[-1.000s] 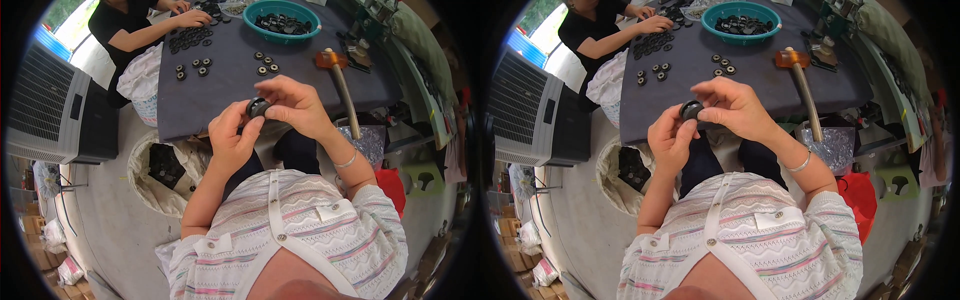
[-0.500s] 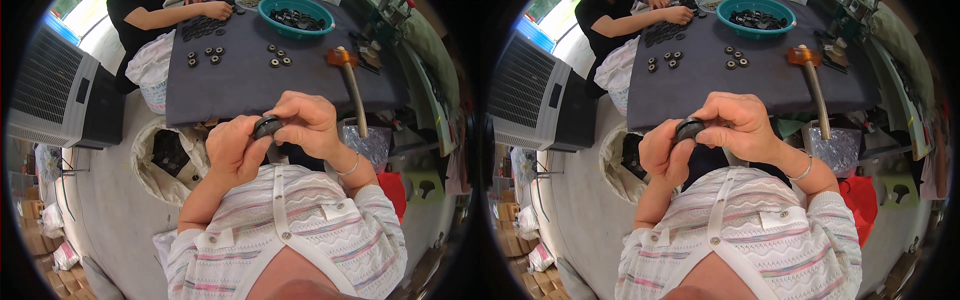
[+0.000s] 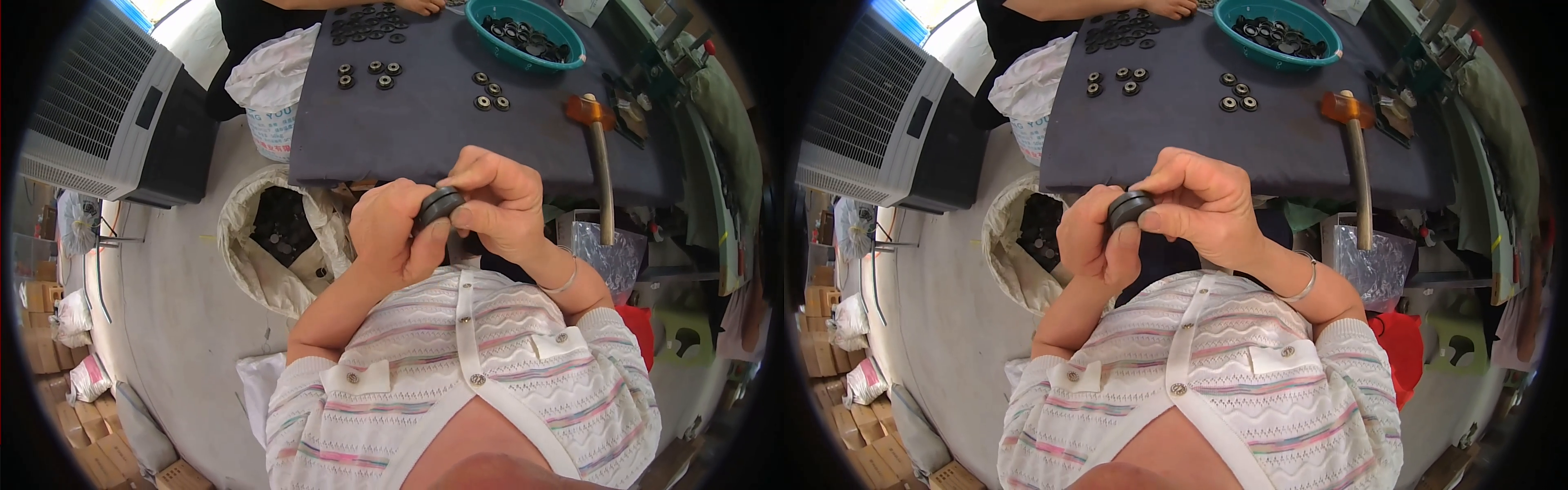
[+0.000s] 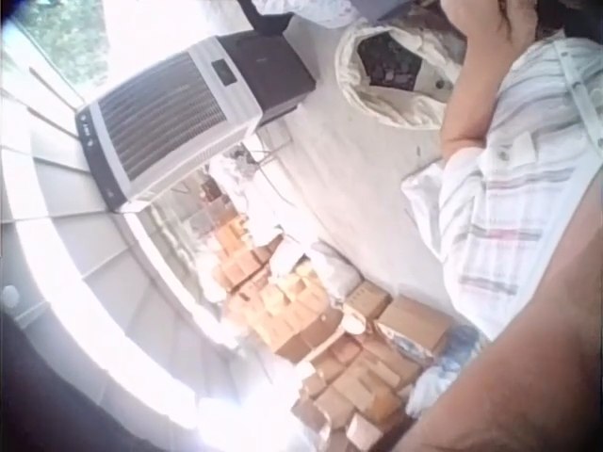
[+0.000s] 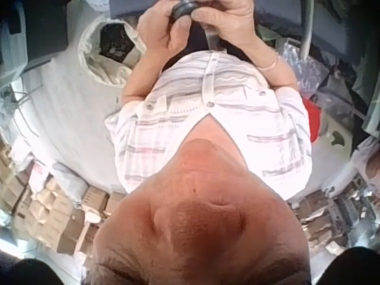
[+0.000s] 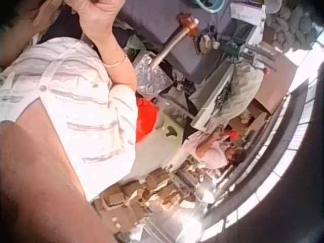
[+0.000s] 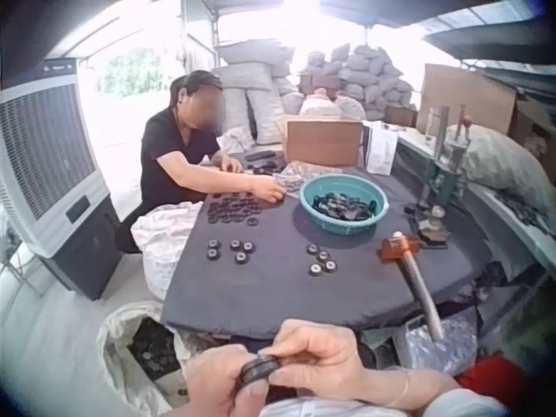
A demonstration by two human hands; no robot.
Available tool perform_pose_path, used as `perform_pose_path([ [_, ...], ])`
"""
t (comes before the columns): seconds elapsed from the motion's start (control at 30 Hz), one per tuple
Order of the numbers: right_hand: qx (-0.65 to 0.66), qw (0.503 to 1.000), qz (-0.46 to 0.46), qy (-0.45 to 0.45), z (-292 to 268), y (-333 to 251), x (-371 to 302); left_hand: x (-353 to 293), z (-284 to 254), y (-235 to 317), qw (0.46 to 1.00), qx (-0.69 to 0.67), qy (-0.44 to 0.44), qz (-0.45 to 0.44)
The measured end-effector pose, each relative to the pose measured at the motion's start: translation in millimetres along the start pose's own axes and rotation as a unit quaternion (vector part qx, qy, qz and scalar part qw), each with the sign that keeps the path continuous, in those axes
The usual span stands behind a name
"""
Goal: The person assembles wheels by fitting rubber rings around metal bearings by hand, lines the assembled pieces on the table, and taps the components with a mallet.
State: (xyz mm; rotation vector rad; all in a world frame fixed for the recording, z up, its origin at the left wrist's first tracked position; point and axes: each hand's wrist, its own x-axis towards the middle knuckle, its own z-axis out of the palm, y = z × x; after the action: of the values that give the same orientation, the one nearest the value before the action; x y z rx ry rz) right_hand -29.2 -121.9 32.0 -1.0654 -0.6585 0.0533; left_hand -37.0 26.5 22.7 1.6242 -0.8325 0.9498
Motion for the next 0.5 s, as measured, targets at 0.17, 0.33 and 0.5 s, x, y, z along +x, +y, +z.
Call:
perform_pose_path([
  [0.17, -0.382, 0.914, -0.111, -0.077, -19.0, -6.2, 14.2, -11.6, -11.5, -23.7, 0.994, -0.052, -0.048, -0.08],
  [0.33, -0.435, 0.886, -0.12, -0.109, -19.5, -14.6, 12.8, -8.2, -18.1, -24.1, 0.98, -0.064, -0.143, -0.124],
  [0.5, -0.359, 0.927, -0.087, -0.062, -14.7, -7.3, 3.7, -18.5, -13.0, -22.0, 0.977, -0.11, -0.109, -0.146],
])
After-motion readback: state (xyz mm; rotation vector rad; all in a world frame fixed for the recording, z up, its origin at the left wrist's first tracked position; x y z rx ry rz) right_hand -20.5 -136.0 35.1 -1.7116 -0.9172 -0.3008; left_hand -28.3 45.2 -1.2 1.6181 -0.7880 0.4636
